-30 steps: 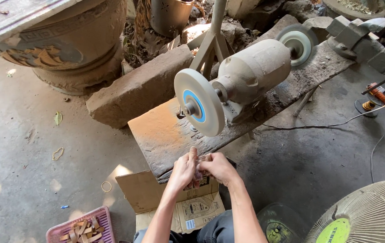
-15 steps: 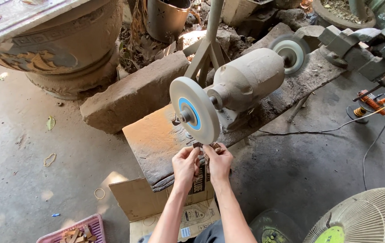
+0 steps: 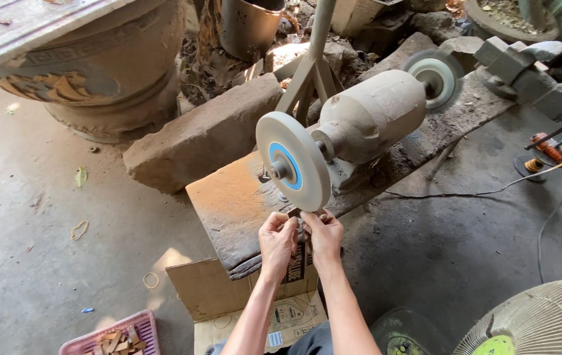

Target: Grinding small metal parts using a bench grinder

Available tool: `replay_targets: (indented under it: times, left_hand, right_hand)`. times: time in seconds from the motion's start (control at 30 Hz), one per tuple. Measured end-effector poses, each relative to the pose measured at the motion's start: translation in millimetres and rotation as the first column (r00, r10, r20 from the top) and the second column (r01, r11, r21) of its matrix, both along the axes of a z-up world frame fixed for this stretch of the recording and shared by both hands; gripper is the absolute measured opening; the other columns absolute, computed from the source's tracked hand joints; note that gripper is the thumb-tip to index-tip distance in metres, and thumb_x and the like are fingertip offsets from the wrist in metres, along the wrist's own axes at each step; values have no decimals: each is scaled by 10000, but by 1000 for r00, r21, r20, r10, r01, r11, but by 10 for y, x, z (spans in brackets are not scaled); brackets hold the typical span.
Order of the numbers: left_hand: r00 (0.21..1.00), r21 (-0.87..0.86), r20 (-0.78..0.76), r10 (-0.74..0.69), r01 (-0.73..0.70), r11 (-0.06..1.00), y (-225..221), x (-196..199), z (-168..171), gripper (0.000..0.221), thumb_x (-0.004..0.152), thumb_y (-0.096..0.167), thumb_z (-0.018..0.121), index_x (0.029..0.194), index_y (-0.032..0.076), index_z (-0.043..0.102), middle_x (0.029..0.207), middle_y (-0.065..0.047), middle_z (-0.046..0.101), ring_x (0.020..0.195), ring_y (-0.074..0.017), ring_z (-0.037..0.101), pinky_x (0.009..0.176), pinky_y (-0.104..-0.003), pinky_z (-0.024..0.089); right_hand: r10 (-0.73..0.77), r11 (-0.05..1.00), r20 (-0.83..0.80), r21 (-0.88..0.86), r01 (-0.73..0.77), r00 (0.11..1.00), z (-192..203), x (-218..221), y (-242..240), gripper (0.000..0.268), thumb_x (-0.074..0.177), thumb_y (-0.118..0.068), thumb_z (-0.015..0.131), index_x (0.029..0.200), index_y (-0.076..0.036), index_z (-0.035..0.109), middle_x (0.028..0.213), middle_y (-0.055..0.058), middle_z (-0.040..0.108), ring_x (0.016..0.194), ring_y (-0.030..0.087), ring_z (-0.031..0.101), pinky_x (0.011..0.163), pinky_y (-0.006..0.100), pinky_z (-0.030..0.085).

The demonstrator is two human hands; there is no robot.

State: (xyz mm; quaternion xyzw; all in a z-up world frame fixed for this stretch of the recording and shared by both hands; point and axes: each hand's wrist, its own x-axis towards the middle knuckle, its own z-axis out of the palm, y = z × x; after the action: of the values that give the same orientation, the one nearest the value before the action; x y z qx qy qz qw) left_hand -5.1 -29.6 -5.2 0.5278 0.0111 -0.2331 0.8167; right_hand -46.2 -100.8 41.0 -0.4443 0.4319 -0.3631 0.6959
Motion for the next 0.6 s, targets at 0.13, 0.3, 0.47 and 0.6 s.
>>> replay_targets:
  times: [0.13,0.3,0.47,0.6]
  left_hand:
    - [989,161,141,43,-66,985,202,13,73,77,851,15,720,775,28,712,681,-54,633,456,-69,552,373,-194,414]
    - [900,382,426,-91,-88,920,325,2,266,144,823,36,779,964,55,755,748,-96,728,505,-114,592,427,-253,457]
    - [958,268,272,-92,16,963,98,-2,180,113,809,64,830,890,39,756,720,-65,722,555,-83,605,455,-233,485]
    - [996,116,37,-86,81,990,-105,-22,191,116,838,52,807,874,-2,712,668,-82,693,457,-83,560,331,-208,419]
  right_hand:
    - [48,992,46,114,-53,998,-28,61,142,208,692,16,861,759,-6,665,620,79,598,488,161,590,376,261,446]
    - [201,969,-71,160,-187,977,-450,-56,-93,189,741,-86,828,821,-43,662,555,88,563,364,156,528,213,250,340]
    - [141,990,-61,0,-141,988,7,-179,-107,110,753,-37,770,819,0,690,534,111,549,342,179,536,212,266,339]
    - [132,980,-21,-149,-134,991,156,-131,-180,163,763,-14,715,634,-27,617,399,136,473,239,163,401,228,275,286]
